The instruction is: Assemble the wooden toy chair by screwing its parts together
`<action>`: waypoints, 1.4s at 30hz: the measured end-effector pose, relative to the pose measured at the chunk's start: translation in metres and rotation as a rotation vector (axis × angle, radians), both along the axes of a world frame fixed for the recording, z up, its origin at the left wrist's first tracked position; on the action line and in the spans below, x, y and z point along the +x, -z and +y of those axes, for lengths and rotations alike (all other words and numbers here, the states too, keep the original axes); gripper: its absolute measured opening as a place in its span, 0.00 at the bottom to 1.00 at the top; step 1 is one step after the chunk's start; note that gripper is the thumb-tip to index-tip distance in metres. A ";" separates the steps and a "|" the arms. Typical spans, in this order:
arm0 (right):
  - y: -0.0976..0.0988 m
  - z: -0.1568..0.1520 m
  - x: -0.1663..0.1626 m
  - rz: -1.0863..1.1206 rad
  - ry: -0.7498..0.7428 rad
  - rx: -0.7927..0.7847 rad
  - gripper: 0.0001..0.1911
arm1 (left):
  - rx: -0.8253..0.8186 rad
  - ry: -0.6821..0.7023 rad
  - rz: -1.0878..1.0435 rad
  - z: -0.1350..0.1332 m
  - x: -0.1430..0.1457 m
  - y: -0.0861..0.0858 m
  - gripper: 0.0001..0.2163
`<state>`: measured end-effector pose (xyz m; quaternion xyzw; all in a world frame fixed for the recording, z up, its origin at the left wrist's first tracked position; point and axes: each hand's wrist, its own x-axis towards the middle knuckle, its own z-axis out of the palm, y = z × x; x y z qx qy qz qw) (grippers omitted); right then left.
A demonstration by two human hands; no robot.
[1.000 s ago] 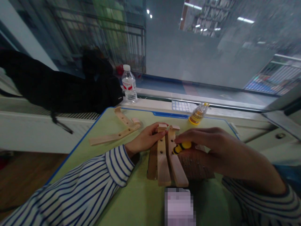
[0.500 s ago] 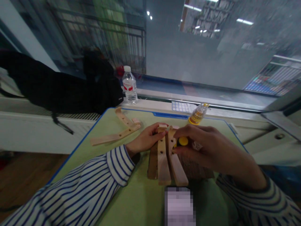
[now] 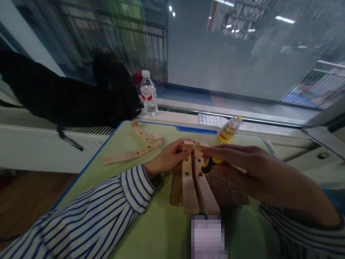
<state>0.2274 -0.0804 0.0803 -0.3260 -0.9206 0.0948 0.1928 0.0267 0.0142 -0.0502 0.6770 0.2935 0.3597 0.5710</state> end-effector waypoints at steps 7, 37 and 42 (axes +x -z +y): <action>-0.001 0.002 0.001 -0.044 0.081 0.017 0.13 | 0.014 -0.001 0.028 0.000 0.001 0.004 0.19; 0.002 0.005 -0.001 -0.046 0.155 0.129 0.18 | 0.437 0.057 0.404 -0.041 0.001 -0.072 0.09; 0.000 0.005 -0.001 0.005 0.037 0.062 0.14 | 0.456 0.150 0.382 -0.038 -0.001 -0.073 0.09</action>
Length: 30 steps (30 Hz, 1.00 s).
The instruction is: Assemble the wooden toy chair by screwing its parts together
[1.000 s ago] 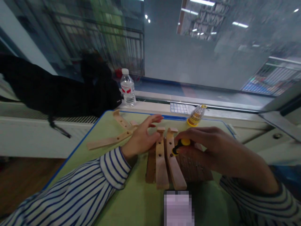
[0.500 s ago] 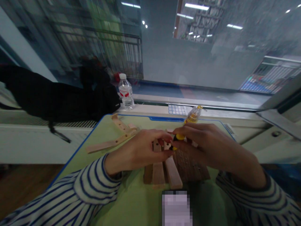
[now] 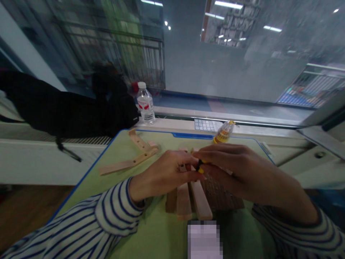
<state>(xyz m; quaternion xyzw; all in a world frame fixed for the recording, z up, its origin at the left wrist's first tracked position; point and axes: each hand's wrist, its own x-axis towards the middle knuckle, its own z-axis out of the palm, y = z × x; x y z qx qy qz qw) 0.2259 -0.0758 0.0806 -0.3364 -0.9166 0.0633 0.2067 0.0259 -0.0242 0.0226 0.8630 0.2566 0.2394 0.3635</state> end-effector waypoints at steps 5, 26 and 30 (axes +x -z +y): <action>-0.002 -0.002 -0.003 -0.052 0.097 -0.034 0.10 | -0.001 0.146 -0.005 0.000 -0.001 -0.003 0.11; -0.003 -0.004 0.003 0.022 -0.015 -0.019 0.21 | 0.115 -0.052 0.110 -0.004 0.003 -0.001 0.11; -0.002 -0.003 0.004 -0.012 0.027 -0.037 0.14 | 0.123 0.008 0.107 -0.003 0.003 -0.002 0.09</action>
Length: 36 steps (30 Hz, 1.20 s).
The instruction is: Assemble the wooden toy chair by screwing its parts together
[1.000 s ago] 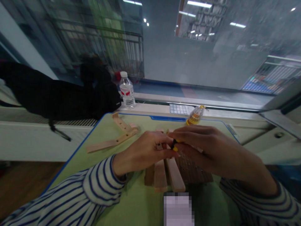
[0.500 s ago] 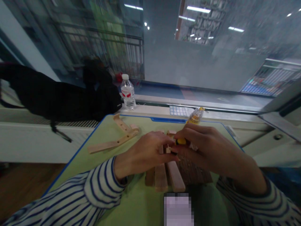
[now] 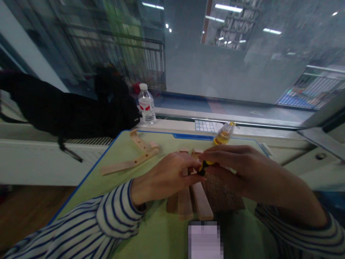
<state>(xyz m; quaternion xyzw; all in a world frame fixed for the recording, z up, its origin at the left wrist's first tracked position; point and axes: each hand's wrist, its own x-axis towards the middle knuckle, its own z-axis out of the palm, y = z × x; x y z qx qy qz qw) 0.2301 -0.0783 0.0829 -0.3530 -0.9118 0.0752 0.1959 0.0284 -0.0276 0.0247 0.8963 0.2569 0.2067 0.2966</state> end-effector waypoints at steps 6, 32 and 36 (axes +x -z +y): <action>0.001 0.000 -0.005 -0.116 0.145 0.053 0.12 | -0.062 0.139 -0.043 0.001 -0.002 -0.004 0.05; -0.002 -0.007 -0.006 -0.046 0.002 0.031 0.16 | -0.095 0.029 -0.042 0.002 -0.003 0.003 0.07; 0.000 -0.006 -0.007 -0.053 0.022 0.044 0.14 | -0.095 0.048 -0.037 0.003 -0.004 0.003 0.05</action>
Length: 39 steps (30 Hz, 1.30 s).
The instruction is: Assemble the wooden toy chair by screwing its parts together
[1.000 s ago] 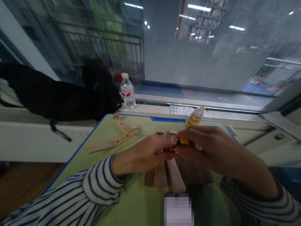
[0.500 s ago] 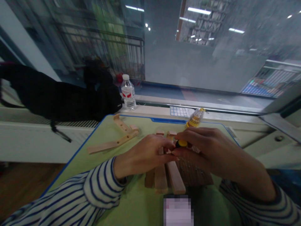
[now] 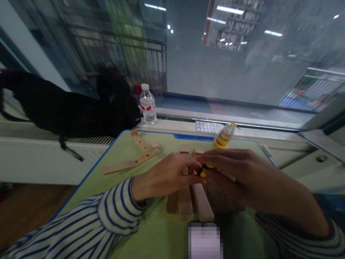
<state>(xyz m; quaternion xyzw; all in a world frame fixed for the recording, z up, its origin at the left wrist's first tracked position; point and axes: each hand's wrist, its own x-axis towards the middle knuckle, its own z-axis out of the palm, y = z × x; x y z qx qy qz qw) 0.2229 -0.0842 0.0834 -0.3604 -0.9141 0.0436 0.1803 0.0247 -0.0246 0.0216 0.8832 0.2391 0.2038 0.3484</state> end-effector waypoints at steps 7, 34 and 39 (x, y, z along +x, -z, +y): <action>0.003 0.002 -0.001 -0.062 0.065 0.014 0.12 | -0.028 0.137 -0.042 0.003 0.000 -0.002 0.05; 0.000 -0.003 0.004 0.005 -0.038 0.047 0.24 | 0.046 -0.100 0.118 -0.007 0.001 -0.011 0.11; 0.001 -0.001 0.003 -0.026 -0.008 0.008 0.21 | 0.053 -0.054 0.093 -0.005 0.001 -0.009 0.10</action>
